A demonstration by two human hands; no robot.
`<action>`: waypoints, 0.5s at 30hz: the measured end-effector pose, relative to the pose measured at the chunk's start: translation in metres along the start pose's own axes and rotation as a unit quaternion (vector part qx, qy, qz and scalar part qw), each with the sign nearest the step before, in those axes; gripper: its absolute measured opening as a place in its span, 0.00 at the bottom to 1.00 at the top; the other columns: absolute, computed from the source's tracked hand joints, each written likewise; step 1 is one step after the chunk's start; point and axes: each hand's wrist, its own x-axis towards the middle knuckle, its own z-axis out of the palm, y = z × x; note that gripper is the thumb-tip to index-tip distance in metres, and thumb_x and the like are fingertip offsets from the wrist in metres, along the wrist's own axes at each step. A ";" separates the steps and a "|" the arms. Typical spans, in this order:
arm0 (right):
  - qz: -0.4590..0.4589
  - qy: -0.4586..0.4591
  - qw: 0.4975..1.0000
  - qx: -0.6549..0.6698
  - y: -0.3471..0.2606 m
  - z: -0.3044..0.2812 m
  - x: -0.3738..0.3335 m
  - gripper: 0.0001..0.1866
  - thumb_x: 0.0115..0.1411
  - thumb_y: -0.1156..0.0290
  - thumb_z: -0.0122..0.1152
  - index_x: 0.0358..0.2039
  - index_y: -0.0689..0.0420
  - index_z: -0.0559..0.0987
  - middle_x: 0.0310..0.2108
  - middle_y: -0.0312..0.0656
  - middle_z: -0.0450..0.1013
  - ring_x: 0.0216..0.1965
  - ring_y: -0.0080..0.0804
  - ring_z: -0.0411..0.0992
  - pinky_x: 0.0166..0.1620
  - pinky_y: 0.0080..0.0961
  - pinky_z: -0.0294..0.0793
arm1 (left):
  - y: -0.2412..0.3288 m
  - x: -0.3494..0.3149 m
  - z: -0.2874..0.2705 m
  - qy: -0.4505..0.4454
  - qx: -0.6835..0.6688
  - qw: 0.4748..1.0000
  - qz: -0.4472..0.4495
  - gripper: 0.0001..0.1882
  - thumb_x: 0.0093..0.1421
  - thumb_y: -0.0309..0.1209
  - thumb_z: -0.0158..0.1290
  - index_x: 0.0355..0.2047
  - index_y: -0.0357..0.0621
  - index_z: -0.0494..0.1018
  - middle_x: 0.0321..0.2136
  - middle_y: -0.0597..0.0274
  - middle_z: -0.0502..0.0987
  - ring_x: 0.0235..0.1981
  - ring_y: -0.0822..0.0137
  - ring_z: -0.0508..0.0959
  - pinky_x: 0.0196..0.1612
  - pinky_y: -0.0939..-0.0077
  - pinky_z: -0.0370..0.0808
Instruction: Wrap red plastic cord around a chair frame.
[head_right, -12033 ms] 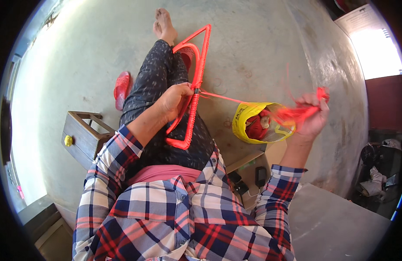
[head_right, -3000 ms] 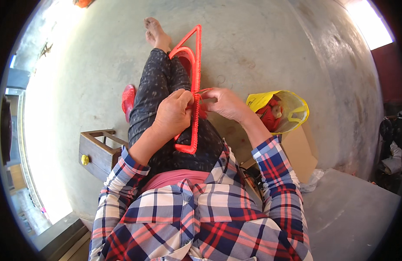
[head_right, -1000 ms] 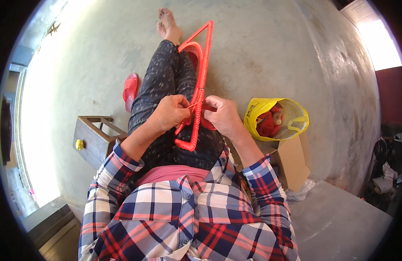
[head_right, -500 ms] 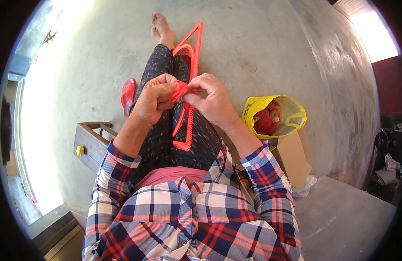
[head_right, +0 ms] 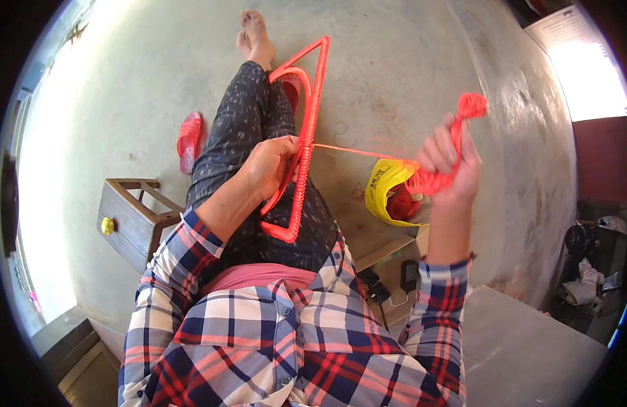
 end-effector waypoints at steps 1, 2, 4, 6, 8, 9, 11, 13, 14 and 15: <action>0.004 0.000 1.000 -0.003 -0.001 0.002 -0.015 0.15 0.69 0.59 0.42 0.41 0.56 0.73 0.15 0.28 0.55 0.14 0.17 0.51 0.23 0.20 0.58 | -0.002 0.002 -0.002 -0.020 -0.008 1.000 0.002 0.08 0.61 0.26 0.40 0.35 0.42 0.69 0.25 0.64 0.73 0.23 0.70 0.71 0.27 0.76 0.68; 0.009 0.029 0.998 -0.059 -0.001 0.004 -0.028 0.15 0.69 0.59 0.42 0.40 0.56 0.73 0.13 0.28 0.53 0.13 0.17 0.50 0.20 0.19 0.54 | -0.001 0.001 -0.003 -0.017 -0.012 1.000 0.004 0.08 0.61 0.26 0.40 0.35 0.42 0.69 0.25 0.64 0.73 0.23 0.70 0.71 0.27 0.76 0.68; 0.012 0.061 0.991 -0.119 0.002 0.006 -0.054 0.15 0.69 0.59 0.42 0.40 0.57 0.73 0.12 0.28 0.52 0.11 0.17 0.48 0.18 0.19 0.50 | 0.000 0.002 0.001 -0.019 -0.061 0.998 -0.019 0.05 0.59 0.25 0.40 0.28 0.44 0.67 0.20 0.64 0.70 0.18 0.71 0.66 0.21 0.78 0.63; 0.017 0.103 0.982 -0.156 0.012 0.000 -0.077 0.15 0.69 0.60 0.43 0.40 0.57 0.73 0.10 0.28 0.51 0.10 0.17 0.47 0.17 0.19 0.49 | 0.001 0.002 0.006 -0.014 -0.065 0.997 -0.035 0.05 0.57 0.25 0.41 0.27 0.45 0.66 0.18 0.65 0.68 0.17 0.71 0.65 0.21 0.77 0.62; 0.030 0.120 0.981 -0.152 0.030 -0.002 -0.088 0.15 0.69 0.60 0.43 0.41 0.58 0.73 0.10 0.28 0.51 0.10 0.17 0.47 0.17 0.19 0.49 | 0.002 0.001 0.003 -0.004 -0.070 0.996 -0.046 0.04 0.56 0.26 0.42 0.25 0.46 0.66 0.17 0.66 0.67 0.17 0.71 0.65 0.20 0.77 0.61; 0.040 0.141 0.978 -0.150 0.035 -0.004 -0.094 0.15 0.69 0.60 0.44 0.41 0.58 0.73 0.09 0.28 0.52 0.10 0.17 0.47 0.17 0.19 0.49 | 0.002 0.002 0.002 -0.016 -0.069 0.995 -0.067 0.03 0.55 0.28 0.43 0.25 0.47 0.67 0.17 0.67 0.66 0.17 0.71 0.63 0.21 0.76 0.60; 0.045 0.120 0.981 -0.147 0.037 -0.014 -0.103 0.14 0.69 0.61 0.44 0.41 0.58 0.73 0.10 0.28 0.52 0.10 0.17 0.48 0.17 0.18 0.50 | 0.000 0.002 0.001 -0.028 -0.070 0.993 -0.086 0.02 0.54 0.29 0.45 0.26 0.48 0.67 0.17 0.68 0.66 0.17 0.71 0.62 0.21 0.75 0.59; -0.037 0.196 0.977 -0.077 0.034 -0.030 -0.112 0.14 0.68 0.61 0.45 0.41 0.57 0.73 0.10 0.28 0.51 0.10 0.19 0.48 0.19 0.19 0.51 | 0.001 -0.001 0.002 -0.020 -0.049 0.994 -0.093 0.02 0.51 0.29 0.46 0.24 0.47 0.67 0.14 0.66 0.66 0.15 0.70 0.63 0.20 0.75 0.60; -0.037 0.194 0.977 -0.077 0.023 -0.053 -0.119 0.14 0.68 0.61 0.45 0.41 0.57 0.73 0.10 0.28 0.51 0.10 0.19 0.48 0.19 0.19 0.51 | 0.001 -0.003 0.003 -0.019 -0.049 0.994 -0.091 0.02 0.51 0.29 0.46 0.24 0.47 0.67 0.14 0.66 0.66 0.15 0.70 0.63 0.20 0.75 0.60; -0.094 0.205 0.974 0.035 0.003 -0.086 -0.127 0.13 0.68 0.61 0.45 0.40 0.56 0.73 0.12 0.27 0.52 0.12 0.19 0.50 0.21 0.19 0.55 | 0.001 -0.005 0.003 -0.012 -0.051 0.994 -0.091 0.02 0.52 0.30 0.45 0.24 0.47 0.67 0.15 0.66 0.66 0.15 0.70 0.63 0.20 0.75 0.60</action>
